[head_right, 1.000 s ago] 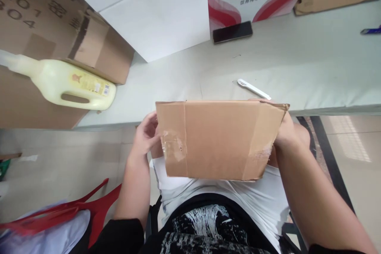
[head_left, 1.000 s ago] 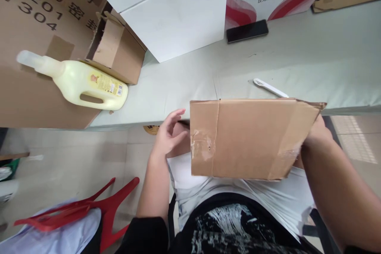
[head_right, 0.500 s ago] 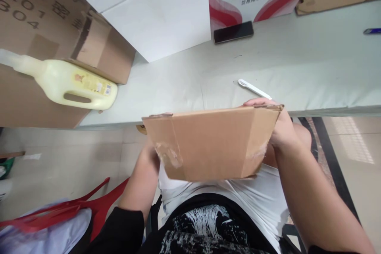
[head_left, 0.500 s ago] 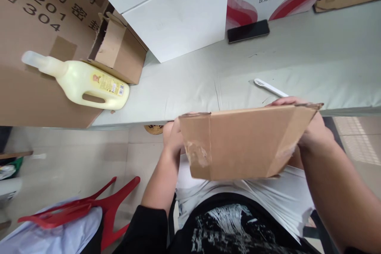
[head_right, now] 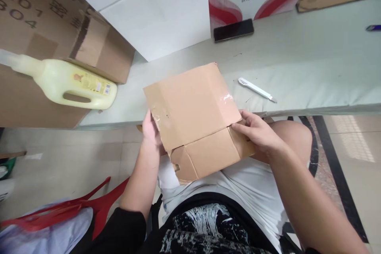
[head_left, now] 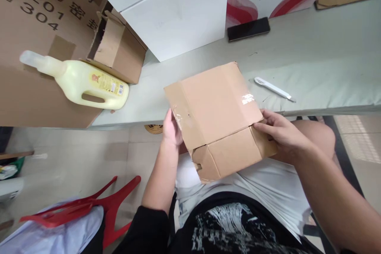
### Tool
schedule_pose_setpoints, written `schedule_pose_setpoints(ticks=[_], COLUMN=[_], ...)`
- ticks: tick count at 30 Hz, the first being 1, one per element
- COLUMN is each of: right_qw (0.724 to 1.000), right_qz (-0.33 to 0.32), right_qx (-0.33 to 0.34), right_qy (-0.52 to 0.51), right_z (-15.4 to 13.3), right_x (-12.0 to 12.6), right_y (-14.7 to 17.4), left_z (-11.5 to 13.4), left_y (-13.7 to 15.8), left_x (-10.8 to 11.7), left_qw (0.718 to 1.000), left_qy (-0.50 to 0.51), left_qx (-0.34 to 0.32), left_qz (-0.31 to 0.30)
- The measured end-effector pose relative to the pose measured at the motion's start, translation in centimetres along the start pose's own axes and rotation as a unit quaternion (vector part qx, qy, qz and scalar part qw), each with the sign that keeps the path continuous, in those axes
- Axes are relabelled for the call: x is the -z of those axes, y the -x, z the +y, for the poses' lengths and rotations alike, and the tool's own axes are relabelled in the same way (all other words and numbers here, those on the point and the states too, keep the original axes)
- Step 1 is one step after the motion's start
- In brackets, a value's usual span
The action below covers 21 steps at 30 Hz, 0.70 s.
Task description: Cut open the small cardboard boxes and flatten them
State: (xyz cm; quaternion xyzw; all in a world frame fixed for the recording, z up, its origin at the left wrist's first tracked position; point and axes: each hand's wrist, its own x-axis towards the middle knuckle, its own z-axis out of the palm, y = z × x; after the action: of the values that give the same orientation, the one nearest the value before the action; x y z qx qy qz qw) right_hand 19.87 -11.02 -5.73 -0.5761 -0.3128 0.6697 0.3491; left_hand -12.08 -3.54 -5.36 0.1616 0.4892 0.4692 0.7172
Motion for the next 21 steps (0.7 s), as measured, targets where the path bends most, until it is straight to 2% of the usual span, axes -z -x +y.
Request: schedule_pose_setpoints(ticks=[3,6,9,11,13,17,19,21], right_qw=[0.996,0.986,0.989,0.989,0.986,0.991,0.992,0.99], right_qz=[0.06,0.097,0.12,0.112,0.069,-0.017,-0.009,0.037], right_qx=[0.04,0.071,0.073,0.074,0.072,0.047,0.026,0.026], right_qy=[0.059,0.118,0.039,-0.07,-0.133,-0.123,-0.123,-0.132], right_z=[-0.3,-0.3,0.0,0.3,0.5,1.3,1.8,2.3], right_x=[-0.2,0.0,0.5,0.8,0.9,-0.4,-1.3,-1.8], right_y=[-0.2,-0.4,-0.3,-0.2,0.1,0.9,1.2,1.5], left_z=[0.0,-0.5,-0.4,-0.1,0.0,-1.1,-2.0,-2.6], left_y=[0.6,0.5,0.0,-0.4,-0.6,-0.5,-0.3,-0.2], left_x=[-0.4,-0.4,-0.5,-0.8,-1.2,-3.0,-4.1,-5.1], left_qw=[0.999,0.998,0.996,0.993,0.989,0.99,0.994,0.997], left_qy=[-0.017,-0.061,-0.016,0.031,0.062,0.067,0.057,0.064], left_qx=[0.01,-0.016,-0.065,-0.092,-0.115,-0.114,-0.086,-0.044], left_qz=[-0.04,0.008,0.061,0.07,0.068,0.047,0.032,0.003])
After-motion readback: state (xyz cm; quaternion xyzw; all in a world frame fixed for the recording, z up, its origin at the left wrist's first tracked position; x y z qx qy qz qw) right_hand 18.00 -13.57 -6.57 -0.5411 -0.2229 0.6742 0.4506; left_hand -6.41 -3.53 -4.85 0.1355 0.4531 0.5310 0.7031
